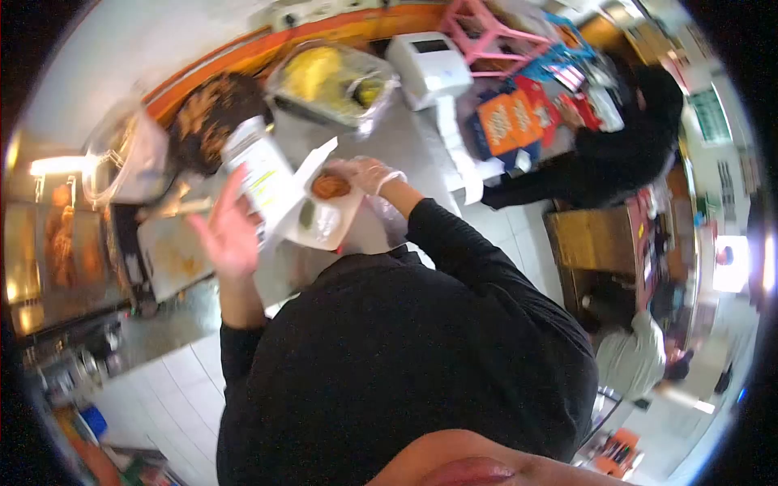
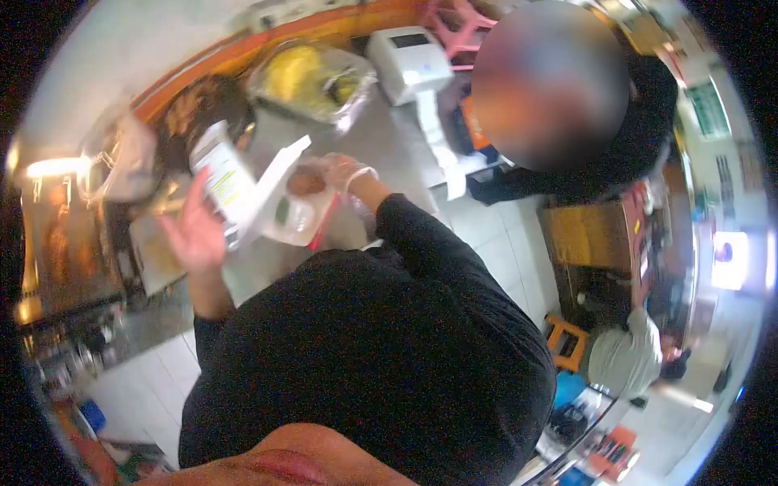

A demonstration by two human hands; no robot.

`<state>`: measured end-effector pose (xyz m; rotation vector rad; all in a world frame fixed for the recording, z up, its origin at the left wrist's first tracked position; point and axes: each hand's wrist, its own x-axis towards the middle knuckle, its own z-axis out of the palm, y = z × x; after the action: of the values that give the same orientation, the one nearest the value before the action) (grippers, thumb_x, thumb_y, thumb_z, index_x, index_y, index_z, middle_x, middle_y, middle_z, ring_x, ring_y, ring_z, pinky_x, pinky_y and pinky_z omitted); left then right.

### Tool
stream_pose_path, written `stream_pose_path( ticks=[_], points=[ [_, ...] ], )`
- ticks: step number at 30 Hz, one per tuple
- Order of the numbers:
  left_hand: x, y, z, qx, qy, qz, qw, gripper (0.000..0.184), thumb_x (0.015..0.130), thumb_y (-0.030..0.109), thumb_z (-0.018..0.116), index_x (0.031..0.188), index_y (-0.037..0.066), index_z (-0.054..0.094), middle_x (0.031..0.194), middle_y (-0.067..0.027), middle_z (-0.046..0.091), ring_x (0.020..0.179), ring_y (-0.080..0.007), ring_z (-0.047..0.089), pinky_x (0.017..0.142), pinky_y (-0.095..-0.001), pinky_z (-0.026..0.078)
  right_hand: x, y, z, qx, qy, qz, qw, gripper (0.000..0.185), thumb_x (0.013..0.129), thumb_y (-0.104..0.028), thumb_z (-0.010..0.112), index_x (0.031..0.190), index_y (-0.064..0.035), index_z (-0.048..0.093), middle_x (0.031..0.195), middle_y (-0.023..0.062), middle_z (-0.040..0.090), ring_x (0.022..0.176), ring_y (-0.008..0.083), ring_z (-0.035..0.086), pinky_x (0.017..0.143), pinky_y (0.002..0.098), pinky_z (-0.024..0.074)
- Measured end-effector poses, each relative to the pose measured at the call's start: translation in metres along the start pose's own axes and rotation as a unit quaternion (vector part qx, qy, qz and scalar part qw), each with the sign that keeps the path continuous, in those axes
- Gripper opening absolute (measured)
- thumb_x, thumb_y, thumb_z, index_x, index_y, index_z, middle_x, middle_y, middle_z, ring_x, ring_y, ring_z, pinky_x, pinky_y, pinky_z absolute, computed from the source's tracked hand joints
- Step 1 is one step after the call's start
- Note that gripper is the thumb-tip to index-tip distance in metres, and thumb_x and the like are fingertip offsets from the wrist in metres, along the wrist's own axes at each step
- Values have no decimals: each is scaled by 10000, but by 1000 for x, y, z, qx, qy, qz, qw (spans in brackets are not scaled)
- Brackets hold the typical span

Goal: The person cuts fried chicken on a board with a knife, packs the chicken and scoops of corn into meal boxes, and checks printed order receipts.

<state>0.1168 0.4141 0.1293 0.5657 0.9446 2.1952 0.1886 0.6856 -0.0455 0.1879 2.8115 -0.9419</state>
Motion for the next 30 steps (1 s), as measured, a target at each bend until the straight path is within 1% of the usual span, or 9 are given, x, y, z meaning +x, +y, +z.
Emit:
stream_pose_path(
  ticks=[6,9,12,13,14,17,18,21,30],
  points=[
    [27,-93,-63,176,155,21,972,595,937,463,258,1289,-1,381,1249,-127,474,1085,-210,479,847,-357,404,-55,110,-53,107,71,-130,983,455,821,-184,520,1272,-205,462,1212,106,527,1007,283,562,923,344,425],
    [51,-171,-56,171,169,-178,954,539,928,473,298,1236,73,485,1082,-8,551,730,-107,422,707,-268,350,-63,176,-101,83,11,-192,978,453,835,-200,542,1280,-168,462,1263,50,499,1096,190,515,950,283,405],
    [92,-243,24,152,136,-236,950,554,917,495,327,1249,77,477,858,10,492,786,-106,446,744,-253,355,-70,241,-129,280,-86,-24,956,435,838,-153,572,1262,-115,480,1226,48,528,1053,149,529,892,272,438],
    [105,-264,44,155,115,-266,944,559,915,500,325,1246,76,478,946,-21,521,824,-129,475,761,-265,371,-70,265,-134,435,-145,64,886,427,844,-150,572,1259,-101,482,1205,49,541,1033,137,537,872,266,448],
    [119,-286,59,158,94,-294,938,564,914,506,323,1243,75,479,1034,-53,550,863,-153,503,779,-276,388,-81,255,-164,372,-125,92,915,391,842,-127,577,1225,-76,511,1138,50,577,995,124,553,844,250,458],
    [153,-349,123,46,78,-373,924,534,929,464,306,1329,114,364,1289,-128,437,1214,-258,392,1010,-433,286,-56,338,-165,314,-122,-79,938,361,835,-323,556,1160,-165,580,1099,52,600,964,160,557,852,289,439],
    [159,-359,158,-28,75,-378,922,521,934,447,308,1333,115,350,1299,-133,421,1252,-262,349,1017,-458,274,-54,350,-165,455,-118,-24,882,344,849,-314,524,1137,-136,587,1102,77,598,988,203,562,841,306,447],
    [173,-384,213,56,105,-330,936,496,942,419,305,1351,138,317,1314,-100,403,1257,-230,330,973,-448,333,-73,306,-243,12,-105,-4,994,274,833,-218,543,1079,-118,611,987,63,643,918,158,596,773,299,476],
    [211,-520,174,112,118,-262,951,521,944,428,285,1390,168,211,1336,-58,356,1208,-197,364,933,-406,387,-7,451,-182,-139,-86,-65,984,274,793,-274,522,1015,-159,633,998,125,631,926,308,594,815,380,463]
  ],
)
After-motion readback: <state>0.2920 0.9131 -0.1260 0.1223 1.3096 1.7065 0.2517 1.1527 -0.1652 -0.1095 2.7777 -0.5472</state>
